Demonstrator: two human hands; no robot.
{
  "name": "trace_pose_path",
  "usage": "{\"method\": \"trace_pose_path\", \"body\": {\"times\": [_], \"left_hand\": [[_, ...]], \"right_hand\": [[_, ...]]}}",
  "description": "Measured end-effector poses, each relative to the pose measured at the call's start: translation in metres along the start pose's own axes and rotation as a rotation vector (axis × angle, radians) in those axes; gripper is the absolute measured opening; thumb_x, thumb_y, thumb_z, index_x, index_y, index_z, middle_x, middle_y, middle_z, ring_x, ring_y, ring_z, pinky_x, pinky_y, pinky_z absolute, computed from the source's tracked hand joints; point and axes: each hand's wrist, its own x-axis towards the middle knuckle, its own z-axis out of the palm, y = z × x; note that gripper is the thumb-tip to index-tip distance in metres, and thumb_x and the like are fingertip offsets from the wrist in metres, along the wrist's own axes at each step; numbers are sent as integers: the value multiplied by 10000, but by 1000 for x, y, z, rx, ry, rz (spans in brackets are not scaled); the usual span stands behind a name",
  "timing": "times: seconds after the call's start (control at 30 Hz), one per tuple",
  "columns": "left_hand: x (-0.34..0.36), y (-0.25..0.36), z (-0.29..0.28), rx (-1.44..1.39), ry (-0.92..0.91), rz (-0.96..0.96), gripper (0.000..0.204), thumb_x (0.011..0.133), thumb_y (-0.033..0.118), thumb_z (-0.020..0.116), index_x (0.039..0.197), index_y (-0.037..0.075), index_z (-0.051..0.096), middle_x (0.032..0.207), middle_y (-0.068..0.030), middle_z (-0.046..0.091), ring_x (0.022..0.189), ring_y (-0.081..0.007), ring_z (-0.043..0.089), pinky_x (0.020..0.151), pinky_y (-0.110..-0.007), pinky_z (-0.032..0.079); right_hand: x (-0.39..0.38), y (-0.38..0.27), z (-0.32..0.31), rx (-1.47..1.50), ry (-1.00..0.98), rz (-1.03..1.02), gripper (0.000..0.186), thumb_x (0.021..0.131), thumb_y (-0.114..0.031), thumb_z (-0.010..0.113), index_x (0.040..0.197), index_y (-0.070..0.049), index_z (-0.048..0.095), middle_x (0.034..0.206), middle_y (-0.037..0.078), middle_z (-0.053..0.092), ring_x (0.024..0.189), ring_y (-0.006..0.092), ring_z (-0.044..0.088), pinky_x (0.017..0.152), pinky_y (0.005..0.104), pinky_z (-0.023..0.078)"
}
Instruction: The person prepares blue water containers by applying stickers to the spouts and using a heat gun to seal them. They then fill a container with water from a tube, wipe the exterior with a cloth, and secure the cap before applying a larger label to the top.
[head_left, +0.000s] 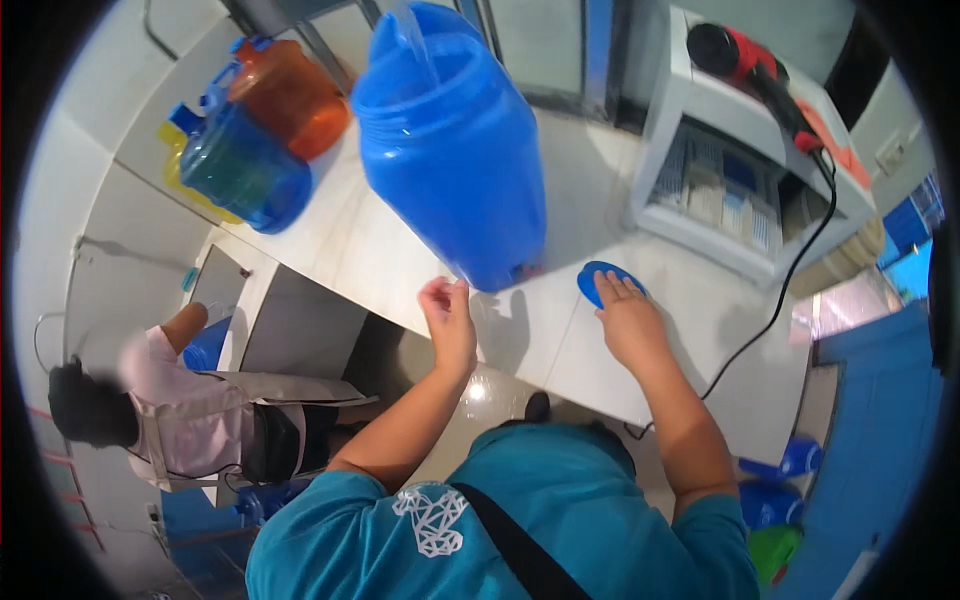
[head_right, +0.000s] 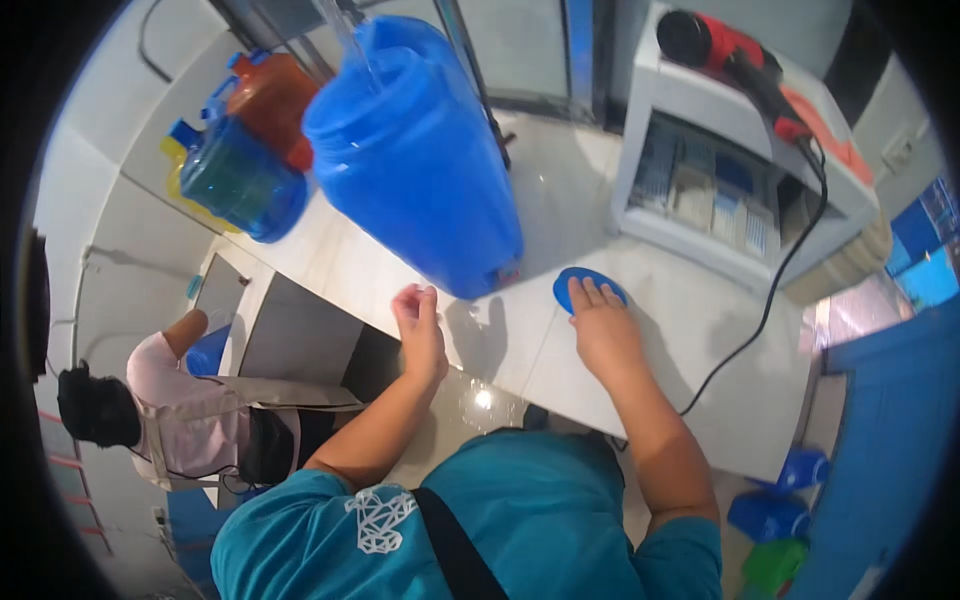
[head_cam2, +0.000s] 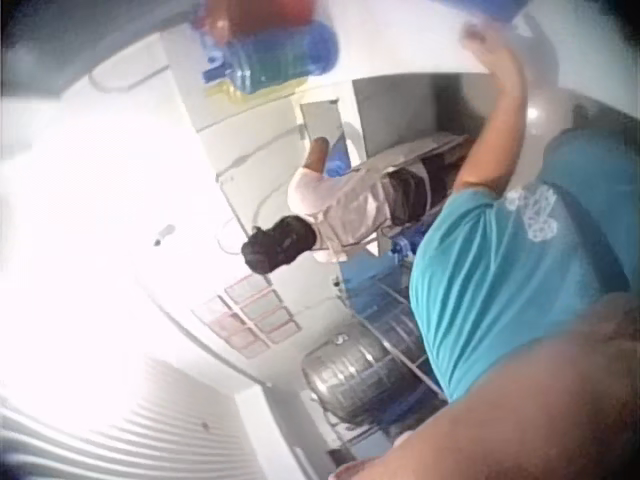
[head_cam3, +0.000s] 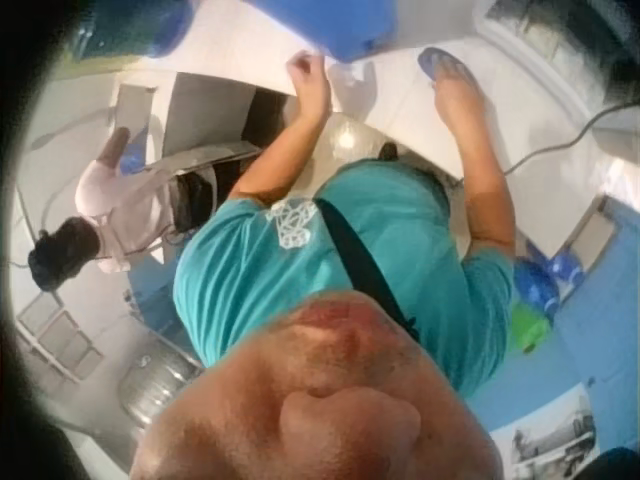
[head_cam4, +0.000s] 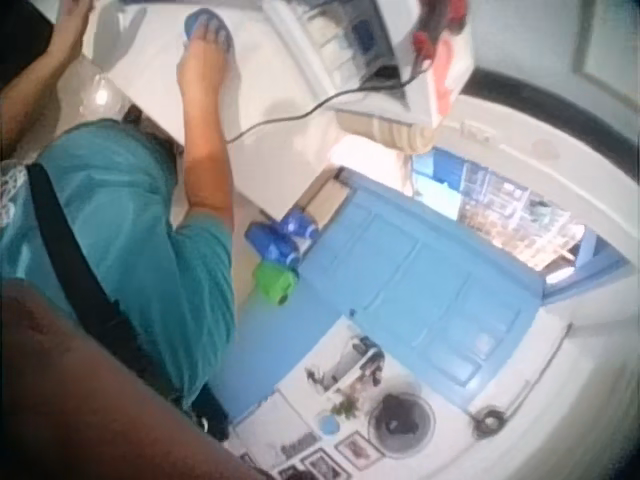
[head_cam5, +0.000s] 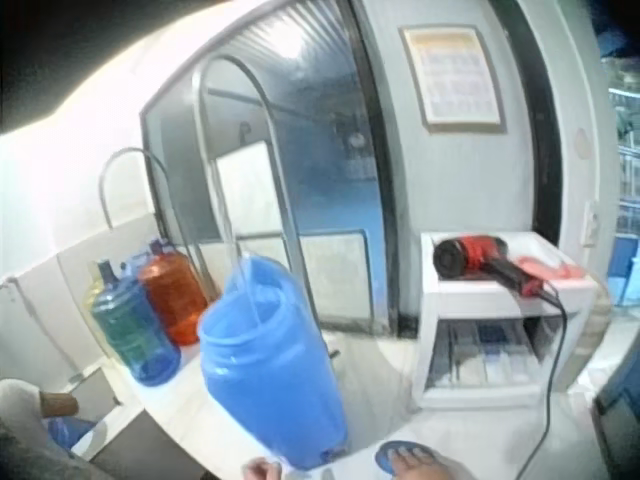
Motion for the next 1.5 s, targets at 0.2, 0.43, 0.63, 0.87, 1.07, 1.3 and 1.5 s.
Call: {"method": "trace_pose_path", "body": {"times": [0.2,0.43,0.63,0.87,1.07,1.3,1.5], "left_hand": [[-22,18,48,162,-562,-526,259,1028,321,569,1091,77,625,850,-1,575,695,-97,527,626,-251,419],[-42,18,50,1062,-1214,792,655,804,219,765,1394,59,531,1429,-161,492,1329,-369,473,1066,-525,386],[-56,-5,33,1039,-1080,985,730,774,183,793,1417,4,498,1415,-261,512,1294,-456,493,1093,-537,385],[-205,25,53,679,-1843,632,346,912,72,700,1221,-46,599,1185,-200,675,1095,-295,677,939,-386,540],[-309,-26,64,1021,-2422,426,491,908,105,727,1346,-38,556,1246,-194,675,1122,-273,679,985,-364,528],[-390,-69,115,1483,-2547,242,553,988,208,662,1446,-30,464,1310,-191,644,1209,-250,633,1018,-342,500],[-505,-110,183,1736,-2761,524,542,1000,226,651,1449,-18,471,1364,-179,623,1268,-270,593,1036,-401,485]], "right_hand": [[-24,-14,51,-3,37,-174,532,909,-142,669,1419,-46,549,1531,180,486,1434,376,436,1201,484,329],[-109,-12,32,367,367,-85,387,894,-119,682,1277,-99,633,1332,132,608,1187,352,600,993,465,504],[-268,20,66,603,76,352,336,980,-263,590,1268,-97,635,1232,155,663,1121,340,638,940,460,520],[-484,42,211,392,-80,941,421,892,-213,605,1292,-87,641,1221,193,673,1121,368,655,965,478,521],[-691,23,376,773,132,1466,407,869,-247,547,1178,-36,708,1238,238,675,1145,412,647,985,501,506],[-857,-111,510,707,657,2307,314,862,-221,599,1053,-8,729,1160,247,705,1101,420,669,961,509,530],[-847,-188,535,583,958,2444,293,899,-293,586,987,-48,719,1055,225,694,1008,412,665,911,504,530]]}}
